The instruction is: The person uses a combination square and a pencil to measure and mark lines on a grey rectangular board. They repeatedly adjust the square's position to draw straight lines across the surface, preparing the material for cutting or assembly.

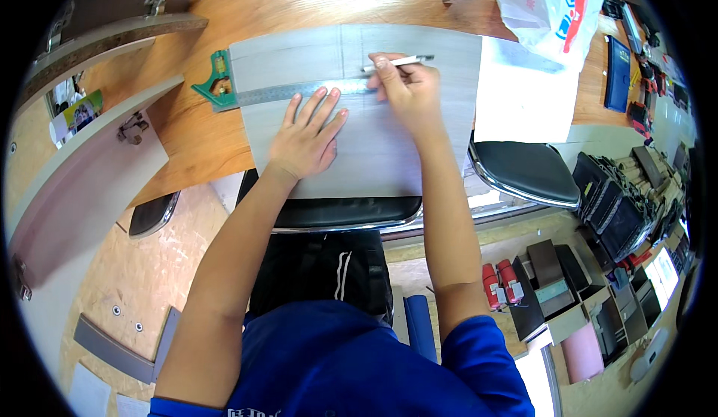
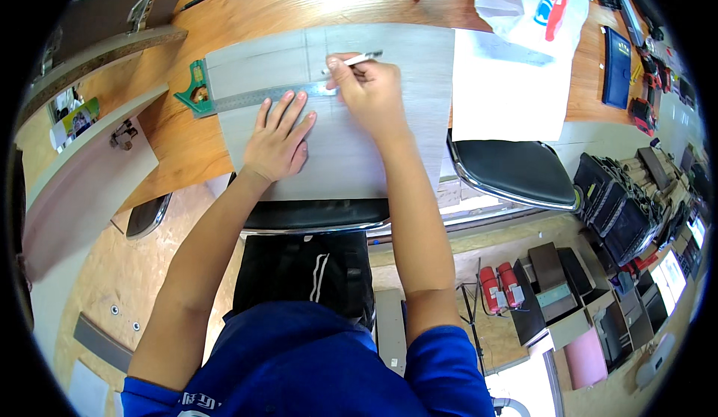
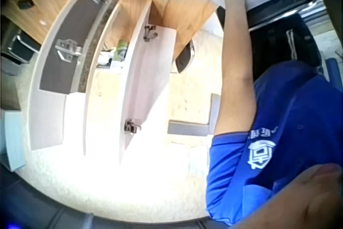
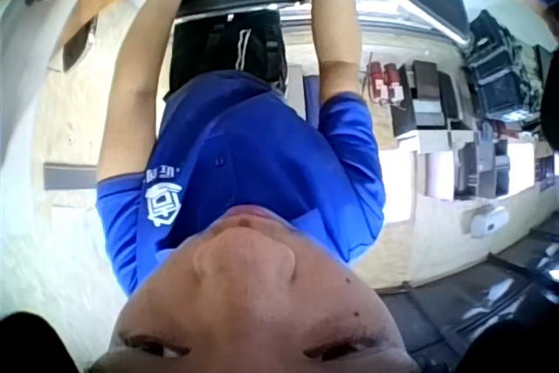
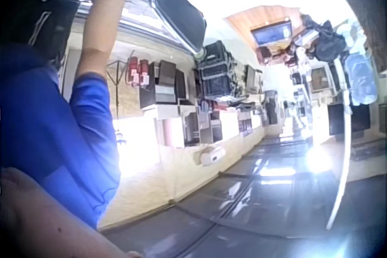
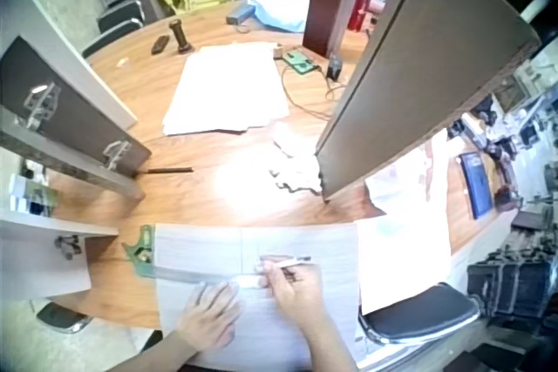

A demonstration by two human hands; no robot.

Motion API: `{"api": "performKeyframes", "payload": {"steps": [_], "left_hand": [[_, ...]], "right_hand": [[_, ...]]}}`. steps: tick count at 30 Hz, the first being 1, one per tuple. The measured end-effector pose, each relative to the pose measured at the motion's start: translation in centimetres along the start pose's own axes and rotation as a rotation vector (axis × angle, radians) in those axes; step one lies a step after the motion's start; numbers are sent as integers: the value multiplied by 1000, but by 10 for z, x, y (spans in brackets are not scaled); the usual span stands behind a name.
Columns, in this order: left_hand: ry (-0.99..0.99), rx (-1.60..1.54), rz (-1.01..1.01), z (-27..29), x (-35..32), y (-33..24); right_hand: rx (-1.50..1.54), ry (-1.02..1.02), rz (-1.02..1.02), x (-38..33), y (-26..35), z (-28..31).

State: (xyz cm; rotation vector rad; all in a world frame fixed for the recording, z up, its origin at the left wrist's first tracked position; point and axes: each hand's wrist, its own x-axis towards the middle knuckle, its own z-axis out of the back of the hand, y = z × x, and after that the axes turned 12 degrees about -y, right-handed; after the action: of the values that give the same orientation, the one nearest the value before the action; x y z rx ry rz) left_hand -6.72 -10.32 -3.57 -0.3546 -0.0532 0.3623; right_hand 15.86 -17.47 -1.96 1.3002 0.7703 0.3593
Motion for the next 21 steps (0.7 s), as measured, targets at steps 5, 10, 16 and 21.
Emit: {"api": "performKeyframes", "payload": {"steps": [5,10,16,21], "left_hand": [[-56,-43,-23,-2,0,1],[-41,-63,-28,-3,-1,3],[65,-48,-26,-1,-2,6],[54,-88,-16,2,-1,6]], "right_hand": [[-119,-213,314,6,-18,0],[-287,-170,636,-10,-28,9],[-564,36,856,-39,-44,21],[-658,72,908,-44,-45,21]]}}
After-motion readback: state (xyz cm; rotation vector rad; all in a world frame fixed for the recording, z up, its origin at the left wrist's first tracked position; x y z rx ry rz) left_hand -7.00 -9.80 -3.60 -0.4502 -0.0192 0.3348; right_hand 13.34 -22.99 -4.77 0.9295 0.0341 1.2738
